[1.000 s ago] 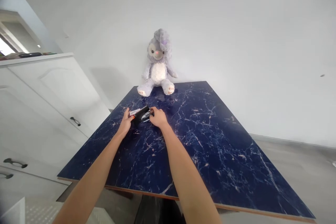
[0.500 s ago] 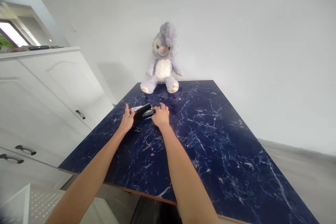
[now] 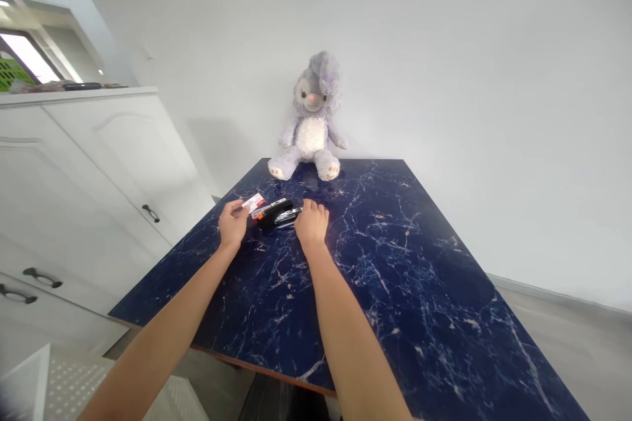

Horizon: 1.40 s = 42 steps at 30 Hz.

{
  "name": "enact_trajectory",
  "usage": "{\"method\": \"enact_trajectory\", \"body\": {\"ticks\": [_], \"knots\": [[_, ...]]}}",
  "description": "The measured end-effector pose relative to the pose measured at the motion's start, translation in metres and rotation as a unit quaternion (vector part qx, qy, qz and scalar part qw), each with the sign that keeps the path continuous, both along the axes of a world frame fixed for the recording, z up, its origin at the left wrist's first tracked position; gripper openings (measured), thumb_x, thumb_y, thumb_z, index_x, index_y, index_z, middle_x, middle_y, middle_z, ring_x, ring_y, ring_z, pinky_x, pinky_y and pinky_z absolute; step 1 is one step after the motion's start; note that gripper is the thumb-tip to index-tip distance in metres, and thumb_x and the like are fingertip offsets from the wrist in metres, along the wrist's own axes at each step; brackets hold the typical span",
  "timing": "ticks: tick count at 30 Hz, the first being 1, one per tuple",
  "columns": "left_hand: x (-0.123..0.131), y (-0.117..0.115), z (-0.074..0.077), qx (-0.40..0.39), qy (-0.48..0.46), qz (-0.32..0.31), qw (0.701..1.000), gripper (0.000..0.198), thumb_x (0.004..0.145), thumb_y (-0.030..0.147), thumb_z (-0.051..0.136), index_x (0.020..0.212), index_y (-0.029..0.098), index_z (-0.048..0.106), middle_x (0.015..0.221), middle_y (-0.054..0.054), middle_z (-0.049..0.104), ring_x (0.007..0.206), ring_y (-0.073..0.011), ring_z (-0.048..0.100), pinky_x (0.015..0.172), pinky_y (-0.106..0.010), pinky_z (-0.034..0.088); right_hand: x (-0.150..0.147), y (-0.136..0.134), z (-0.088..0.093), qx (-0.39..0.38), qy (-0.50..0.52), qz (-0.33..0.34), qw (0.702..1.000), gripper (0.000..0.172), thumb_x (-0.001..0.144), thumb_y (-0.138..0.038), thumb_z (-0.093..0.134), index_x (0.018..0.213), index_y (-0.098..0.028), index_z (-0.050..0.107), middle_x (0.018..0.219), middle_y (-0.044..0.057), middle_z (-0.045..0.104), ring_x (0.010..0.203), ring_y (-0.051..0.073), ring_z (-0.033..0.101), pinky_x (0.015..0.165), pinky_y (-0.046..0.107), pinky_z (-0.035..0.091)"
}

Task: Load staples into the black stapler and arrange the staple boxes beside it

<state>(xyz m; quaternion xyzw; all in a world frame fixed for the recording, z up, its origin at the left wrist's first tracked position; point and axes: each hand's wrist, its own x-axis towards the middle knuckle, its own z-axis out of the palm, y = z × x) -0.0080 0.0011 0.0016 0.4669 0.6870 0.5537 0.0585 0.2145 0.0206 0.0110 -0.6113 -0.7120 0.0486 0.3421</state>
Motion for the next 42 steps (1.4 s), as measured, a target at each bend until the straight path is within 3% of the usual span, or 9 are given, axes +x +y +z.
{"method": "enact_trajectory", "body": {"ticks": [5, 14, 18, 22, 28, 32, 35, 38, 42], "knots": [[-0.007, 0.002, 0.001, -0.008, -0.003, 0.067, 0.998, 0.031, 0.088, 0.03, 0.057, 0.117, 0.02, 0.064, 0.117, -0.007, 0.071, 0.095, -0.0201, 0.07, 0.092, -0.033, 0.053, 0.012, 0.009, -0.001, -0.041, 0.13, 0.018, 0.99, 0.035, 0.092, -0.021, 0.043, 0.117, -0.022, 0.066, 0.112, 0.007, 0.073, 0.101, 0.023, 0.066, 0.093, 0.033, 0.047], [-0.015, 0.005, 0.003, -0.055, 0.011, 0.055, 0.997, 0.033, 0.083, 0.03, 0.06, 0.114, 0.021, 0.068, 0.118, -0.008, 0.071, 0.108, -0.0251, 0.066, 0.099, -0.037, 0.049, 0.021, 0.012, -0.005, -0.019, 0.31, -0.017, 0.951, 0.034, 0.089, -0.026, 0.045, 0.117, -0.017, 0.065, 0.107, 0.008, 0.074, 0.095, 0.018, 0.07, 0.093, 0.027, 0.048], [-0.011, 0.003, 0.006, -0.089, 0.132, -0.014, 0.987, 0.03, 0.081, 0.027, 0.061, 0.108, 0.022, 0.073, 0.121, -0.008, 0.071, 0.122, -0.0282, 0.058, 0.113, -0.044, 0.036, 0.023, 0.012, -0.007, -0.018, 0.355, -0.062, 0.932, 0.048, 0.087, -0.024, 0.047, 0.133, -0.015, 0.054, 0.112, 0.01, 0.073, 0.092, 0.018, 0.071, 0.092, 0.028, 0.049], [-0.004, 0.001, 0.008, -0.135, 0.223, -0.066, 0.963, 0.029, 0.086, 0.025, 0.054, 0.107, 0.023, 0.074, 0.133, -0.007, 0.066, 0.135, -0.0276, 0.048, 0.118, -0.048, 0.025, 0.028, 0.013, -0.009, -0.031, 0.304, -0.073, 0.949, 0.033, 0.086, -0.027, 0.047, 0.108, -0.018, 0.069, 0.106, 0.01, 0.075, 0.095, 0.021, 0.07, 0.096, 0.031, 0.047], [-0.004, -0.005, 0.015, -0.149, 0.258, -0.109, 0.948, 0.029, 0.084, 0.019, 0.057, 0.106, 0.028, 0.073, 0.11, -0.003, 0.075, 0.138, -0.027, 0.045, 0.125, -0.052, 0.003, 0.036, 0.001, -0.015, -0.11, 0.349, 0.06, 0.929, 0.034, 0.082, -0.038, 0.058, 0.106, -0.017, 0.072, 0.1, 0.007, 0.076, 0.092, 0.02, 0.071, 0.088, 0.032, 0.053], [-0.003, -0.007, 0.013, -0.119, 0.252, -0.093, 0.956, 0.034, 0.079, 0.016, 0.063, 0.11, 0.026, 0.071, 0.111, -0.005, 0.075, 0.14, -0.0321, 0.041, 0.121, -0.052, 0.019, 0.039, -0.006, -0.021, -0.125, 0.361, 0.103, 0.918, 0.034, 0.078, -0.041, 0.065, 0.101, -0.017, 0.073, 0.096, 0.007, 0.077, 0.088, 0.021, 0.072, 0.083, 0.033, 0.056], [-0.004, -0.007, 0.016, -0.115, 0.228, -0.097, 0.962, 0.027, 0.082, 0.023, 0.062, 0.107, 0.024, 0.072, 0.113, -0.005, 0.075, 0.131, -0.0308, 0.05, 0.113, -0.047, 0.033, 0.041, -0.008, -0.025, -0.118, 0.421, 0.106, 0.893, 0.034, 0.073, -0.038, 0.072, 0.101, -0.018, 0.071, 0.101, 0.008, 0.076, 0.087, 0.02, 0.073, 0.082, 0.033, 0.058], [-0.011, -0.006, 0.021, -0.106, 0.22, -0.077, 0.967, 0.027, 0.087, 0.031, 0.059, 0.109, 0.023, 0.072, 0.115, -0.005, 0.074, 0.127, -0.0286, 0.053, 0.114, -0.044, 0.03, 0.041, -0.01, -0.028, -0.15, 0.457, 0.127, 0.868, 0.028, 0.069, -0.035, 0.076, 0.092, -0.019, 0.07, 0.09, 0.006, 0.076, 0.081, 0.019, 0.073, 0.08, 0.033, 0.059], [-0.027, -0.002, 0.019, -0.152, 0.195, 0.007, 0.969, 0.038, 0.094, 0.033, 0.047, 0.123, 0.02, 0.067, 0.131, -0.009, 0.067, 0.137, -0.0327, 0.044, 0.117, -0.05, 0.023, 0.037, -0.018, -0.029, -0.18, 0.426, 0.172, 0.87, 0.021, 0.072, -0.035, 0.072, 0.086, -0.02, 0.068, 0.081, 0.002, 0.073, 0.073, 0.018, 0.071, 0.075, 0.032, 0.06]]}}
